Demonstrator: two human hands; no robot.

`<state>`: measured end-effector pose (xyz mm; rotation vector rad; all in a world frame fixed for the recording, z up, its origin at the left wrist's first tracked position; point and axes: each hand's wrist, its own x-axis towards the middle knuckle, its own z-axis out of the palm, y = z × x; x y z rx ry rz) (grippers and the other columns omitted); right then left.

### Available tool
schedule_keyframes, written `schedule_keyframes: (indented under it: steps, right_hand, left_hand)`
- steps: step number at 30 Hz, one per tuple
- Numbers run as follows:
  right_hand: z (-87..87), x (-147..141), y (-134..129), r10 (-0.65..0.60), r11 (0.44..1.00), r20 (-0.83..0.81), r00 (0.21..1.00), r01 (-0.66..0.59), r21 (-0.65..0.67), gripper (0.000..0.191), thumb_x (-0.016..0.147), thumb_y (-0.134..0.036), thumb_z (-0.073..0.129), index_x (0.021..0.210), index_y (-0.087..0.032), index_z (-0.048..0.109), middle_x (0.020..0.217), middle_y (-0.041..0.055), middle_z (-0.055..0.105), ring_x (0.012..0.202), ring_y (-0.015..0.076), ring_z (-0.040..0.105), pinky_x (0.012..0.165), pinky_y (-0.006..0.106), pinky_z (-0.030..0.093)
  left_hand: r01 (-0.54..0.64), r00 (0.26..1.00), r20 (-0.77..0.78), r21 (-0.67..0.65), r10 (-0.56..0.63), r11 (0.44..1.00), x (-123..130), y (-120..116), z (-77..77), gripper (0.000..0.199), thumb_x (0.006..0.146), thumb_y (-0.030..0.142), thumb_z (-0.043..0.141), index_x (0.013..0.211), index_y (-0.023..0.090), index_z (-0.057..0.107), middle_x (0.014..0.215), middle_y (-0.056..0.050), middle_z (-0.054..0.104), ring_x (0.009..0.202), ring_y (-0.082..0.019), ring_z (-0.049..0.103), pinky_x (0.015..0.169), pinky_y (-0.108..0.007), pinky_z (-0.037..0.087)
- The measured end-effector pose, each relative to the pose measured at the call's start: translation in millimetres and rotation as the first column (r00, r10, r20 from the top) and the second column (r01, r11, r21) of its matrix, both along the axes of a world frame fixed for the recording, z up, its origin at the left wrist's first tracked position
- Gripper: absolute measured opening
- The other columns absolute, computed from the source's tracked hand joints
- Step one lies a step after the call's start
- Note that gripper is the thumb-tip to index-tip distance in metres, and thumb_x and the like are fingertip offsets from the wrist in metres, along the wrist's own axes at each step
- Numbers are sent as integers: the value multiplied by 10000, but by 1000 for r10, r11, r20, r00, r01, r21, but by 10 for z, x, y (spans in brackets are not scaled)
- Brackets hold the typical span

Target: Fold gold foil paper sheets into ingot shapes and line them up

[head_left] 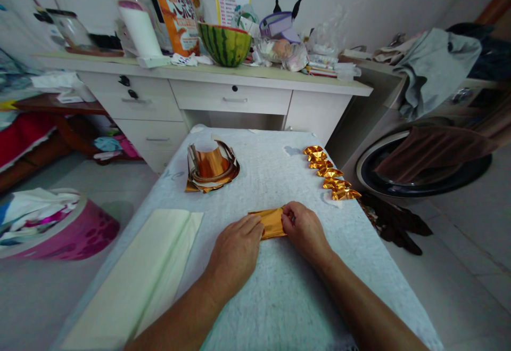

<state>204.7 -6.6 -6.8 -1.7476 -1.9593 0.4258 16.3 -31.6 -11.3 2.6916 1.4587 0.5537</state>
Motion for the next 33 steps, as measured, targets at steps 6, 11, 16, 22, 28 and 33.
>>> schedule_keyframes:
  steps: [6, 11, 16, 22, 28, 33]
  right_hand:
    - [-43, 18, -11, 24, 998, 40, 999, -26, 49, 76, 826, -179, 491, 826, -197, 565, 832, 32, 619, 749, 163, 569, 681, 251, 389]
    - [-50, 18, 4, 16, 999, 55, 998, -19, 45, 64, 819, -177, 502, 815, -195, 564, 809, 24, 610, 725, 159, 561, 679, 254, 386]
    - [-9, 4, -4, 13, 999, 54, 998, -16, 42, 74, 821, -176, 497, 811, -195, 568, 800, 24, 611, 709, 154, 556, 665, 251, 378]
    - [-7, 6, -7, 12, 999, 66, 998, -14, 31, 59, 823, -181, 503, 811, -199, 558, 802, 21, 613, 710, 156, 561, 662, 251, 377]
    - [-20, 8, 0, 8, 1000, 72, 997, -10, 27, 71, 827, -177, 498, 819, -197, 565, 805, 24, 616, 708, 157, 564, 652, 250, 374]
    - [-16, 5, 3, 14, 1000, 88, 996, -16, 23, 74, 829, -176, 496, 818, -193, 567, 800, 26, 611, 705, 157, 558, 648, 251, 373]
  left_hand:
    - [-3, 998, -60, 24, 4, 1000, 3, -23, -80, 329, 884, 92, 440, 1151, 130, 629, 1243, -122, 640, 1153, -233, 596, 1008, -410, 489]
    - [-17, 996, -87, 48, 21, 999, 17, -30, -115, 337, 891, 104, 427, 1172, 120, 613, 1272, -134, 620, 1182, -245, 578, 1003, -416, 489]
    - [-19, 994, -102, 60, 25, 998, 28, -33, -108, 347, 895, 106, 402, 1173, 110, 610, 1276, -148, 615, 1195, -257, 571, 995, -424, 493]
    - [-47, 994, -100, 41, 51, 998, 40, -44, -106, 373, 898, 108, 388, 1215, 95, 584, 1304, -171, 590, 1217, -269, 555, 994, -435, 491]
    - [-35, 990, -132, 62, 43, 997, 48, -52, -137, 402, 885, 98, 379, 1242, 110, 563, 1332, -157, 570, 1236, -266, 539, 995, -431, 486]
    - [-41, 986, -161, 63, 50, 997, 63, -52, -132, 389, 884, 101, 385, 1217, 95, 585, 1299, -165, 595, 1202, -277, 565, 977, -433, 500]
